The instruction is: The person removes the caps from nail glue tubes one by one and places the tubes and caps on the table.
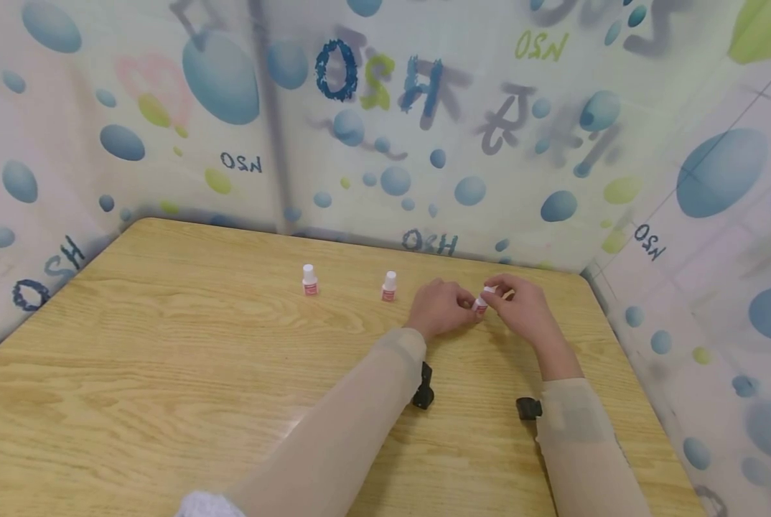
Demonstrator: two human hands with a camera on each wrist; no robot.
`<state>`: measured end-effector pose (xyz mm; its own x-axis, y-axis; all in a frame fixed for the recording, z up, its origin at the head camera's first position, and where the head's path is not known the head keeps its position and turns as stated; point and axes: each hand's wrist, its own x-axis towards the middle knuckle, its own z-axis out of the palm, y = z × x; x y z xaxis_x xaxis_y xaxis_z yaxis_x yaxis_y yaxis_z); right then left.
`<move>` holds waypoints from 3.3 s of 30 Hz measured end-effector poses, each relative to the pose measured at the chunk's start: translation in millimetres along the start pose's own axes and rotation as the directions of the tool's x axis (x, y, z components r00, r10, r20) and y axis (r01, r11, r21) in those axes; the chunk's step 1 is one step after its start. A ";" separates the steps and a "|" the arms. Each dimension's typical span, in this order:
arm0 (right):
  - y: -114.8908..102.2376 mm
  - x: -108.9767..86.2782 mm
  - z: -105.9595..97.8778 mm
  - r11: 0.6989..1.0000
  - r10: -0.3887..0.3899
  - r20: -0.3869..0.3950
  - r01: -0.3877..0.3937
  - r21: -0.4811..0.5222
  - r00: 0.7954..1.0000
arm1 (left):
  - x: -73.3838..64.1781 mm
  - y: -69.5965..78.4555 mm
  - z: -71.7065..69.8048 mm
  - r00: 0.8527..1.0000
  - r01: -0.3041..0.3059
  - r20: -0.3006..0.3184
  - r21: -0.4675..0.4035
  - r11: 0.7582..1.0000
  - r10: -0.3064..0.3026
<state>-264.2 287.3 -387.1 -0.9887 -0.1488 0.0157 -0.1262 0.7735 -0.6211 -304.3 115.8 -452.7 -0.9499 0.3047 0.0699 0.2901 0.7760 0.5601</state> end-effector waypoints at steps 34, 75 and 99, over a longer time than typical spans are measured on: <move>-1.2 0.9 0.2 1.000 0.000 0.011 0.000 -0.010 1.000 | -0.1 -0.2 0.8 1.000 0.003 0.002 -0.010 1.000 -0.003; -2.6 1.3 3.5 1.000 0.005 0.029 -0.004 -0.019 1.000 | 0.4 -2.1 2.4 1.000 -0.012 -0.026 0.009 1.000 0.012; -2.0 0.5 4.8 1.000 -0.002 0.024 0.003 -0.022 1.000 | -0.5 -1.4 3.7 0.999 -0.015 -0.043 0.024 1.000 0.016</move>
<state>-264.1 282.8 -389.6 -0.9862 -0.1653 -0.0014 -0.1309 0.7865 -0.6035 -303.8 116.6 -456.6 -0.9493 0.2930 0.1138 0.3068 0.7846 0.5389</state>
